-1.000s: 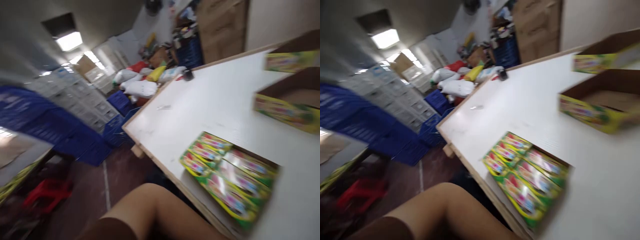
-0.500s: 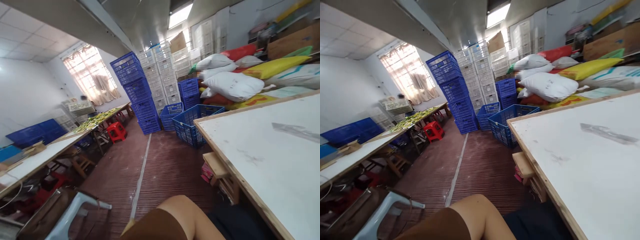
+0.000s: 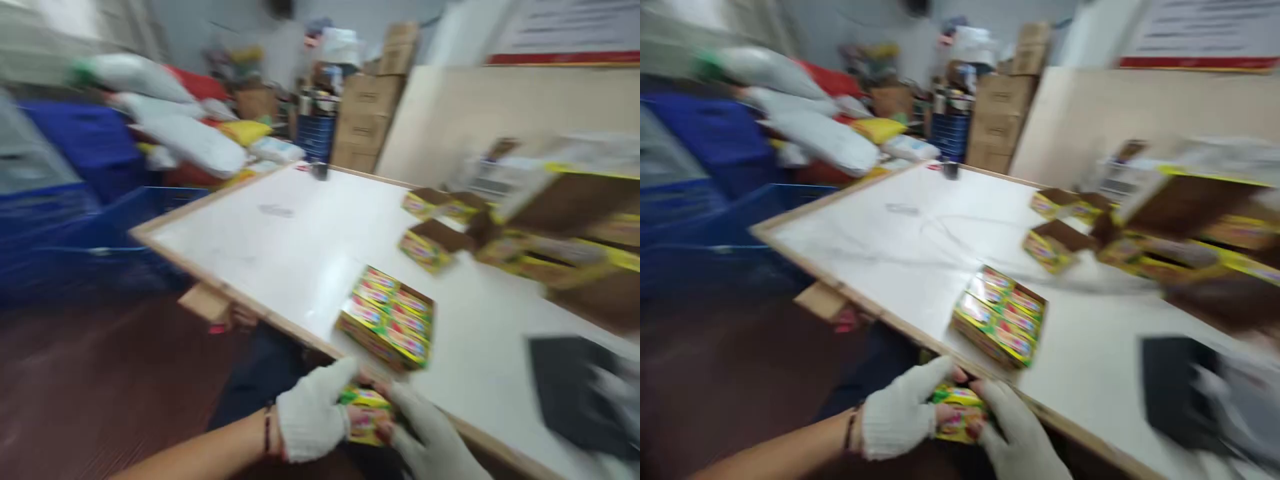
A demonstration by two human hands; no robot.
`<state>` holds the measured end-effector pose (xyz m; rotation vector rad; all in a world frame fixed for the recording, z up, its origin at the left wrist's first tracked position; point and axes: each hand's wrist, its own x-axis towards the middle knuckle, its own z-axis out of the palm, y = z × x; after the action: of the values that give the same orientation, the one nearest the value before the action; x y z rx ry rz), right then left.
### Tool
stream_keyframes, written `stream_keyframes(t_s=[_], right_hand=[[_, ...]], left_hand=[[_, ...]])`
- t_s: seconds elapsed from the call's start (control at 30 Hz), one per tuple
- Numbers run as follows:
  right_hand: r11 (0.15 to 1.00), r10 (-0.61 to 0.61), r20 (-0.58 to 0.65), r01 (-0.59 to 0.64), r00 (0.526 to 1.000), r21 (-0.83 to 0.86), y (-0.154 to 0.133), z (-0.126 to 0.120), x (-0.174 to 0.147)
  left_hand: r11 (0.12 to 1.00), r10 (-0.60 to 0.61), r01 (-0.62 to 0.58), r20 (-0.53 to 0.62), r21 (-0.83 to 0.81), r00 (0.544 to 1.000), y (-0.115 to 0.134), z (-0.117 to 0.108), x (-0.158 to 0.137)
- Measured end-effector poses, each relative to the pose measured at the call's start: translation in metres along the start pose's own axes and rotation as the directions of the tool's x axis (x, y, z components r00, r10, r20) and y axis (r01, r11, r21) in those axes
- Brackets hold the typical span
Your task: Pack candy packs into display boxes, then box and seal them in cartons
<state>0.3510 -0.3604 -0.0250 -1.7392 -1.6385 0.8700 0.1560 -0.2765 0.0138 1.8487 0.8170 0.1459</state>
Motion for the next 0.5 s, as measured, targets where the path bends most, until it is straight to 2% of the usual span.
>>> stream_keyframes(t_s=[0.07, 0.1, 0.17, 0.23, 0.3, 0.37, 0.43, 0.5], right_hand=[[0.955, 0.207, 0.114, -0.226, 0.972, 0.191, -0.002, -0.022, 0.002], [0.908, 0.277, 0.116, -0.299, 0.954, 0.292, 0.0, -0.034, 0.007], [0.855, 0.38, -0.057, -0.326, 0.923, 0.404, 0.007, -0.061, 0.024], [0.885, 0.404, -0.321, -0.278, 0.856, 0.374, 0.02, -0.084, 0.049], [0.924, 0.366, -0.464, -0.257, 0.807, 0.282, 0.038, -0.096, 0.08], [0.932, 0.35, -0.429, -0.265, 0.832, 0.247, 0.056, -0.095, 0.109], [0.949, 0.314, -0.371, -0.274, 0.874, 0.159, 0.073, -0.083, 0.131], [0.97, 0.209, -0.407, -0.242, 0.889, -0.03, 0.088, -0.067, 0.14]], left_hand=[[0.97, 0.13, -0.142, -0.075, -0.198, 0.989, -0.008, -0.001, 0.014], [0.95, 0.176, -0.205, -0.138, -0.234, 0.975, -0.011, -0.004, 0.024], [0.944, 0.269, -0.311, -0.284, -0.114, 0.92, -0.012, -0.014, 0.05], [0.933, 0.359, -0.336, -0.402, 0.129, 0.842, -0.01, -0.03, 0.084], [0.872, 0.466, -0.336, -0.396, 0.355, 0.791, -0.009, -0.048, 0.125], [0.793, 0.511, -0.297, -0.318, 0.531, 0.798, -0.012, -0.061, 0.166], [0.718, 0.466, -0.214, -0.228, 0.663, 0.855, -0.02, -0.067, 0.198], [0.664, 0.405, -0.182, -0.144, 0.725, 0.903, -0.032, -0.065, 0.215]])
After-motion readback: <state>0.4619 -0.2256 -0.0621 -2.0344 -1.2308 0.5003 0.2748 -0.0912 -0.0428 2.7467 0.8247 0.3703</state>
